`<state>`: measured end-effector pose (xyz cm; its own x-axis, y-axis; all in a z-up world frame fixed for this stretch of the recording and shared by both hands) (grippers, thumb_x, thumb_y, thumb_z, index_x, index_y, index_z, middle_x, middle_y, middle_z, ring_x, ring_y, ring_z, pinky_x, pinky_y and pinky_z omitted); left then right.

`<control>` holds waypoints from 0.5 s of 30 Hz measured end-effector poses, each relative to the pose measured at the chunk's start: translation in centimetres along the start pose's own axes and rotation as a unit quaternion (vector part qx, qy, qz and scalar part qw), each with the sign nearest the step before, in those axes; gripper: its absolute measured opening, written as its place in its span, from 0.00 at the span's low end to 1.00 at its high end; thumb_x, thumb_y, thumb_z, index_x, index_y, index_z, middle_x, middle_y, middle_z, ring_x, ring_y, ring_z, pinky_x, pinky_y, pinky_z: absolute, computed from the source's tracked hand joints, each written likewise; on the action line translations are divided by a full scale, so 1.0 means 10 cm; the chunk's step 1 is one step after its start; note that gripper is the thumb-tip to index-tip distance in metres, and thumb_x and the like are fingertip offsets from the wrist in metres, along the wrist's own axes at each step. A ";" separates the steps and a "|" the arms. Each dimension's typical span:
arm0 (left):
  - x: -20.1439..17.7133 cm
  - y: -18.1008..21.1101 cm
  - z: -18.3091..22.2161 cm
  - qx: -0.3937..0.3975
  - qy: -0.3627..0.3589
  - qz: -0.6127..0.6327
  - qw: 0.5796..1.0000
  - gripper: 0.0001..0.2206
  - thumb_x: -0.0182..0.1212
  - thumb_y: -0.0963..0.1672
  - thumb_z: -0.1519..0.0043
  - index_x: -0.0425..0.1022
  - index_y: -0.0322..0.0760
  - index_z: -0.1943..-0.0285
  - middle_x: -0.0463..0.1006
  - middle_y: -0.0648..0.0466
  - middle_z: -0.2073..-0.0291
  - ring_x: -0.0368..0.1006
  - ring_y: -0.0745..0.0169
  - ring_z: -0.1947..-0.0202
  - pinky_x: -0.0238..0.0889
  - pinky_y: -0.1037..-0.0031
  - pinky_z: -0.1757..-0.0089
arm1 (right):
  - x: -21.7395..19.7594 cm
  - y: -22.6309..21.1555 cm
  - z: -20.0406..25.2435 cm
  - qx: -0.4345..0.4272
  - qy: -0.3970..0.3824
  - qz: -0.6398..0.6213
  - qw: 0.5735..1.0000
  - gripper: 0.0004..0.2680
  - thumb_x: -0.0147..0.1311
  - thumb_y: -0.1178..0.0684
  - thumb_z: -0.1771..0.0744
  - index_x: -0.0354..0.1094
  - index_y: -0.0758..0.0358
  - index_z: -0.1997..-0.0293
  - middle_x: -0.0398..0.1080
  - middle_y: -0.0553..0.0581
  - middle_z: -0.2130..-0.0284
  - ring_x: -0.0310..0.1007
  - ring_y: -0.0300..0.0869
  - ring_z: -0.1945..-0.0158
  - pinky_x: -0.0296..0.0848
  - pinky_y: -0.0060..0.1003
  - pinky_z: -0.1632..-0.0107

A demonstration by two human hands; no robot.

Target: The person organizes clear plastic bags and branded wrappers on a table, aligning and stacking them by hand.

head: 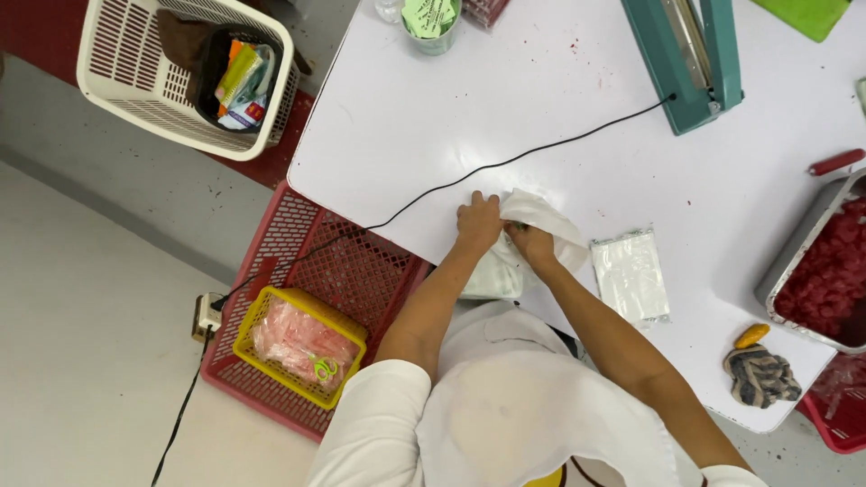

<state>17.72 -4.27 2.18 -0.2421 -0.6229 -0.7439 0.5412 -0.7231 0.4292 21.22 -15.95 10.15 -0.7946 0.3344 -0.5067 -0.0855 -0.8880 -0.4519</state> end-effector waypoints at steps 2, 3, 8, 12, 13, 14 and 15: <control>0.03 -0.04 0.04 0.008 -0.004 -0.002 1.000 0.15 0.62 0.45 0.38 0.72 0.28 0.49 0.69 0.35 0.53 0.71 0.15 0.53 0.73 0.40 0.55 | 0.04 0.05 0.08 0.009 -0.023 -0.016 1.000 0.27 0.50 0.32 0.35 0.69 0.72 0.42 0.71 0.71 0.44 0.68 0.60 0.37 0.61 0.54 0.31; 0.04 -0.01 0.03 0.021 -0.004 -0.002 1.000 0.13 0.62 0.43 0.39 0.72 0.27 0.51 0.69 0.35 0.54 0.72 0.17 0.53 0.73 0.42 0.55 | 0.04 0.09 0.11 0.017 -0.040 -0.030 0.999 0.30 0.53 0.33 0.35 0.64 0.72 0.34 0.67 0.70 0.38 0.63 0.59 0.32 0.56 0.54 0.27; 0.14 -0.10 -0.11 0.035 -0.025 0.001 0.999 0.12 0.61 0.43 0.40 0.78 0.28 0.53 0.72 0.39 0.58 0.77 0.25 0.57 0.73 0.47 0.57 | 0.29 0.28 -0.02 0.039 -0.107 -0.125 0.986 0.33 0.58 0.35 0.34 0.51 0.67 0.27 0.67 0.70 0.43 0.76 0.50 0.52 0.78 0.40 0.53; -0.11 0.15 0.33 0.051 -0.062 0.007 0.997 0.14 0.61 0.45 0.41 0.81 0.28 0.54 0.75 0.39 0.60 0.79 0.32 0.58 0.73 0.49 0.57 | 0.53 0.62 -0.12 0.054 -0.142 -0.149 0.977 0.35 0.65 0.37 0.36 0.52 0.74 0.30 0.68 0.69 0.58 0.71 0.48 0.67 0.67 0.35 0.73; -0.09 0.18 0.35 0.051 -0.065 0.007 0.997 0.14 0.61 0.45 0.41 0.81 0.28 0.54 0.75 0.39 0.60 0.79 0.32 0.58 0.73 0.49 0.57 | 0.61 0.74 -0.18 0.056 -0.143 -0.150 0.977 0.35 0.65 0.37 0.36 0.52 0.74 0.30 0.68 0.69 0.58 0.71 0.48 0.67 0.67 0.35 0.73; -0.09 0.21 0.37 0.050 -0.051 0.016 0.997 0.13 0.63 0.45 0.41 0.80 0.29 0.53 0.75 0.40 0.61 0.79 0.34 0.60 0.73 0.49 0.57 | 0.68 0.85 -0.24 0.053 -0.144 -0.125 0.980 0.36 0.62 0.34 0.36 0.51 0.71 0.27 0.69 0.70 0.54 0.73 0.49 0.63 0.69 0.37 0.70; -0.09 0.26 0.38 0.051 -0.036 0.027 0.998 0.13 0.64 0.44 0.41 0.80 0.30 0.52 0.75 0.42 0.62 0.80 0.36 0.61 0.74 0.50 0.58 | 0.74 0.97 -0.30 0.050 -0.142 -0.098 0.984 0.36 0.60 0.30 0.35 0.49 0.69 0.25 0.70 0.72 0.51 0.74 0.49 0.59 0.70 0.39 0.67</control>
<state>16.31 -6.71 5.88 -0.2739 -0.6789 -0.6812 0.4706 -0.7123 0.5207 16.33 -21.12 -0.14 -0.8916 0.4129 -0.1862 -0.3008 -0.8471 -0.4381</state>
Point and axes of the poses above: each hand's wrist, its own z-axis away from the middle knuckle, its own x-axis out of the palm, y = z × x, the point moved 5 cm from there along -z, towards the middle knuckle
